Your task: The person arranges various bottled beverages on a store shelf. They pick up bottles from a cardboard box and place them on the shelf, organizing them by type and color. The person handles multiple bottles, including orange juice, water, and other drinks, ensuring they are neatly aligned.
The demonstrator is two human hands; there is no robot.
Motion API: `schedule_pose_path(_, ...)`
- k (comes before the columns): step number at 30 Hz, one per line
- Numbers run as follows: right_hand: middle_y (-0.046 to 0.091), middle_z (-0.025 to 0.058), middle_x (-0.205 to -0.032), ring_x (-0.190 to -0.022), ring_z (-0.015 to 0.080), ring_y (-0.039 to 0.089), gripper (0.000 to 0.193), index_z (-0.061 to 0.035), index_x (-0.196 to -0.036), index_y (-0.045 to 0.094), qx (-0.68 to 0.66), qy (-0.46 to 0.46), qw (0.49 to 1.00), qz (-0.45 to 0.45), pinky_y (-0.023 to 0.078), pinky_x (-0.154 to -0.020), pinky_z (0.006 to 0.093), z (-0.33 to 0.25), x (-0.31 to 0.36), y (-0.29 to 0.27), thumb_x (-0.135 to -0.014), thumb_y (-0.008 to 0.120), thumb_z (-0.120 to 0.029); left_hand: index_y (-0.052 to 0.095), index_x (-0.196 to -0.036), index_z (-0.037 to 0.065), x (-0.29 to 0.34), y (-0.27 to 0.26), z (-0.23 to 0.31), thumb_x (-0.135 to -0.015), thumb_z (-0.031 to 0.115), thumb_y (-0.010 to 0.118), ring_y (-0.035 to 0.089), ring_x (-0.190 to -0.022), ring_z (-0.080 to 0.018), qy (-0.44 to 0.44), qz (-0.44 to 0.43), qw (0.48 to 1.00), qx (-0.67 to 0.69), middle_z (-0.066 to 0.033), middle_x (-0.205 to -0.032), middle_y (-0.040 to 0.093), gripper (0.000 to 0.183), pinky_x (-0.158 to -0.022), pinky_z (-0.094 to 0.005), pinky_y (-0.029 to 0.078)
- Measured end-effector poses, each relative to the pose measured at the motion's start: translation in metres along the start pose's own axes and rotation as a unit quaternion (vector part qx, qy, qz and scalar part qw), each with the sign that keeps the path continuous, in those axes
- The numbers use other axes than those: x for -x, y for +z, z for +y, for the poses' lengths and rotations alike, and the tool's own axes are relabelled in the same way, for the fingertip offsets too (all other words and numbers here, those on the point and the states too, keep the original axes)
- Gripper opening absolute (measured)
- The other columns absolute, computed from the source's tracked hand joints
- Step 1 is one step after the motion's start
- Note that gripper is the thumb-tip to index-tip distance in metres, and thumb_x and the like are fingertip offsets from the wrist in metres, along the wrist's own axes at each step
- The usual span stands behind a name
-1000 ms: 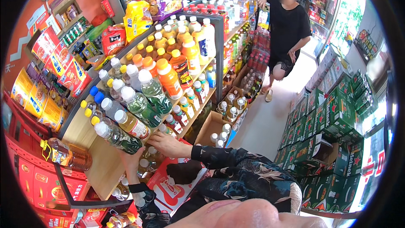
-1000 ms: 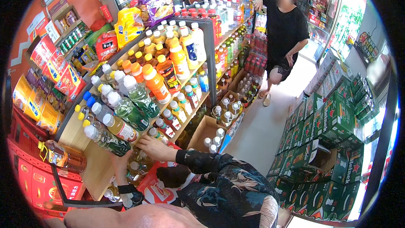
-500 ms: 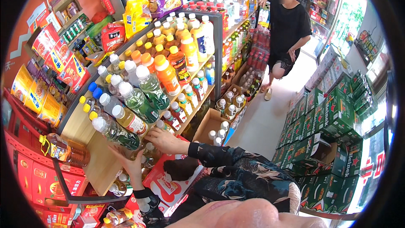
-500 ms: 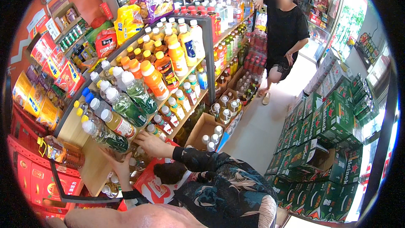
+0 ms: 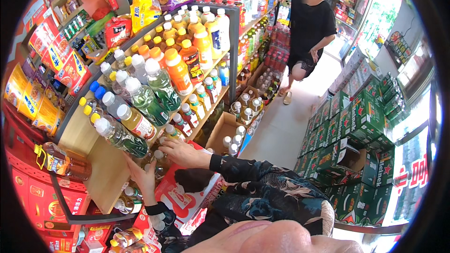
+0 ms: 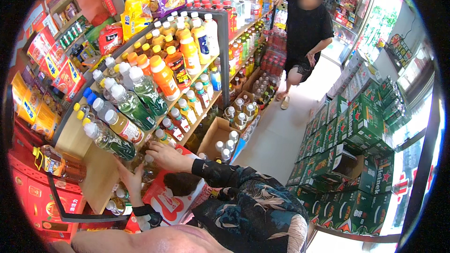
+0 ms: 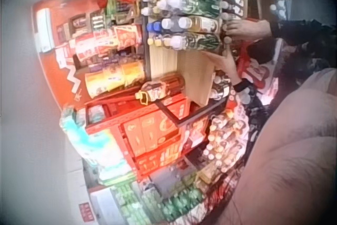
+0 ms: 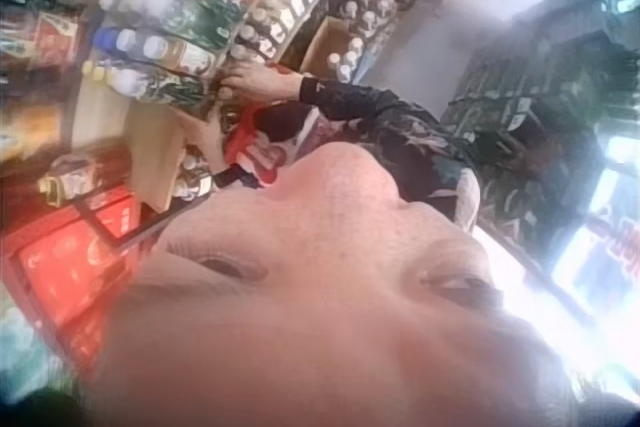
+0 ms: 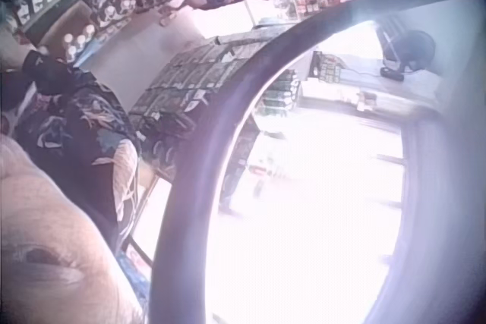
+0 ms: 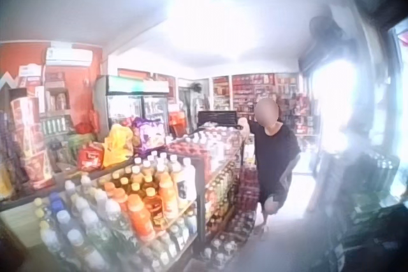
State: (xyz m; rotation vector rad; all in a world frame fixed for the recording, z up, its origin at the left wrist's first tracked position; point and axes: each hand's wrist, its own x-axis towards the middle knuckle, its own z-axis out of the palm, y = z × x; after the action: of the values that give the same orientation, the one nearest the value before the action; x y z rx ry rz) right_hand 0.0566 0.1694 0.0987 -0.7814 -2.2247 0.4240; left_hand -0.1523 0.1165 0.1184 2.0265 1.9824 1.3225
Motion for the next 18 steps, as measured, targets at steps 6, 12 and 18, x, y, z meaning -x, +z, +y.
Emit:
schedule_pose_path(6,0.055,0.0177,-0.125,-0.117,0.0352,0.052,0.039,-0.003,-0.124,0.054,0.01,-0.003,1.0,-0.011,0.047,-0.093,0.0437,-0.011,0.019,-0.002,-0.087,0.063,-0.012,0.016,-0.153,-0.002,0.004,0.002,0.007,-0.07,0.02,0.085,0.029,-0.141,-0.0397,-0.018,-0.012,0.999,-0.027,-0.025,-0.154,0.029,0.11,-0.116,-0.0452,0.022)
schedule_pose_path(12,0.055,0.0183,-0.124,-0.114,0.0386,0.054,0.04,-0.0031,-0.123,0.054,-0.008,-0.002,1.0,-0.023,0.045,-0.096,0.0441,-0.027,0.014,-0.002,-0.084,0.061,-0.007,0.013,-0.154,0.0,0.003,0.001,-0.004,-0.069,0.027,0.085,0.026,-0.142,-0.0393,-0.019,-0.052,0.998,-0.019,-0.0242,-0.156,0.025,0.115,-0.117,-0.0442,0.019)
schedule_pose_path(18,0.057,0.0176,-0.123,-0.112,0.0379,0.055,0.034,-0.004,-0.119,0.055,-0.037,-0.028,0.999,-0.017,0.046,-0.095,0.0444,-0.037,0.008,-0.001,-0.086,0.062,-0.01,0.013,-0.154,-0.001,-0.001,-0.005,-0.005,-0.067,0.026,0.086,0.026,-0.143,-0.0394,-0.017,-0.038,0.999,-0.014,-0.0255,-0.155,0.025,0.117,-0.117,-0.0438,0.02)
